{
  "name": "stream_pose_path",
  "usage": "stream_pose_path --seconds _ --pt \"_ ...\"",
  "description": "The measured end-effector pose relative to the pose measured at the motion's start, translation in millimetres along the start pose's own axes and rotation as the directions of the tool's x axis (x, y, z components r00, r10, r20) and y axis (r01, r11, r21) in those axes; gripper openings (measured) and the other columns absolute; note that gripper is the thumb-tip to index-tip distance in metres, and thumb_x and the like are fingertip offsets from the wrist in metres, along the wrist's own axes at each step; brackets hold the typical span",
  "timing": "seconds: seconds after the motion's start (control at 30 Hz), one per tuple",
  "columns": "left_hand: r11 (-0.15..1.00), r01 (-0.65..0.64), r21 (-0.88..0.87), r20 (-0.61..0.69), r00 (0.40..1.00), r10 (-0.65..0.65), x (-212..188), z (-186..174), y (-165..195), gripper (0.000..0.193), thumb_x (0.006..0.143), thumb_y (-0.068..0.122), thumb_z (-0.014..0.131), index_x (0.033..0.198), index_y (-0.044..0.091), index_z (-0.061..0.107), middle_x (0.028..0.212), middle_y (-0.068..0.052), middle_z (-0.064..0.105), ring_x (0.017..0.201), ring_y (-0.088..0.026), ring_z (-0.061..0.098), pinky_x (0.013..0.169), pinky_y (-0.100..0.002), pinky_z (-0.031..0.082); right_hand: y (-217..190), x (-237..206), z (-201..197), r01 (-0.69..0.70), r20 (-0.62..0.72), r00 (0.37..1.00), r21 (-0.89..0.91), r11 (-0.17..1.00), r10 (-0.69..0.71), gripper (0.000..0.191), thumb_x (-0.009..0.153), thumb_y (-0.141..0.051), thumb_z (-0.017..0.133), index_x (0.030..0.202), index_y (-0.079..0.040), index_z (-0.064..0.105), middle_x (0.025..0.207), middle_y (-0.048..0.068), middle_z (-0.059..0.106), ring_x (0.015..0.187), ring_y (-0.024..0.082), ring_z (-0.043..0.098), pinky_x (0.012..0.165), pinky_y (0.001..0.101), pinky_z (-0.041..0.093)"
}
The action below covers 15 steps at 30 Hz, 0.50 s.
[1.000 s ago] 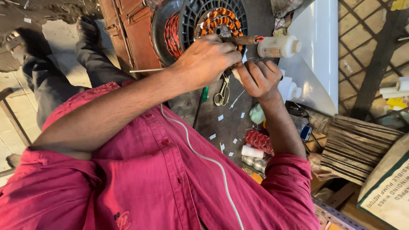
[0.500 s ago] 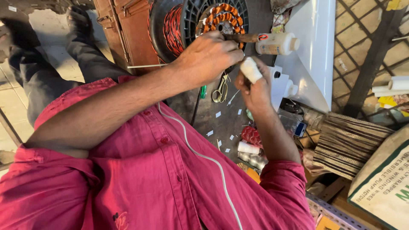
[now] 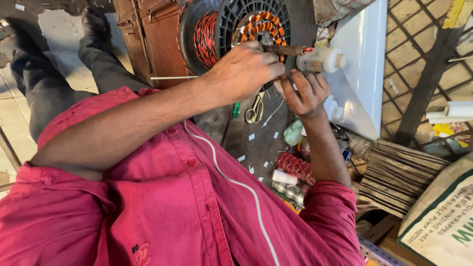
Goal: The person winds copper wire around the slots of a motor stator using a wooden stick to guide and pack the turns. They repeatedly pull wire from a spool, wrap it around the stator, and adjust the placement with the stick.
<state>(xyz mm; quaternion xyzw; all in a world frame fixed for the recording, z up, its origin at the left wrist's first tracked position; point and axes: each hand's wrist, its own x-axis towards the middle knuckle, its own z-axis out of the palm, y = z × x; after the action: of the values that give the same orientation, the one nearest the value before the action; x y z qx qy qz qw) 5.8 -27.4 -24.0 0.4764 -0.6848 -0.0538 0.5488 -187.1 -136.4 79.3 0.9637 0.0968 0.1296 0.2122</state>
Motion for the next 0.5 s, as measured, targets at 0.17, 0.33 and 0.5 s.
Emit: stream_pose_path --seconds 0.17,0.33,0.5 --pt "1.000 -0.008 0.008 -0.001 1.000 0.008 0 0 1 0.017 0.087 0.011 0.066 0.102 0.008 0.070 0.089 -0.008 0.068 0.084 -0.028 0.068 0.081 -0.040 0.052 -17 2 10 -0.205 -0.010 0.978 0.160 0.966 0.209 0.013 0.097 -0.012 0.075 0.099 -0.002 0.067 0.094 0.009 0.061 0.072 0.023 0.062 0.062 0.0369 0.047" --pt "1.000 0.014 0.025 0.048 0.999 -0.015 1 2 3 0.017 0.085 0.009 0.065 0.102 0.008 0.070 0.087 -0.007 0.068 0.082 -0.027 0.069 0.082 -0.040 0.053 -51 -5 16 -0.639 0.508 0.320 0.739 -0.214 0.800 0.013 0.099 -0.016 0.067 0.100 -0.003 0.063 0.086 0.009 0.060 0.067 0.019 0.057 0.058 0.0329 0.044" --pt "1.000 0.000 0.003 0.022 1.000 0.000 -1 1 2 0.015 0.086 0.011 0.068 0.101 0.008 0.070 0.088 -0.009 0.069 0.084 -0.029 0.070 0.081 -0.041 0.052 -55 -14 3 -0.384 0.833 0.193 0.550 -0.742 0.518 0.016 0.099 -0.014 0.072 0.107 -0.003 0.063 0.090 0.011 0.063 0.072 0.022 0.061 0.063 0.0339 0.047"
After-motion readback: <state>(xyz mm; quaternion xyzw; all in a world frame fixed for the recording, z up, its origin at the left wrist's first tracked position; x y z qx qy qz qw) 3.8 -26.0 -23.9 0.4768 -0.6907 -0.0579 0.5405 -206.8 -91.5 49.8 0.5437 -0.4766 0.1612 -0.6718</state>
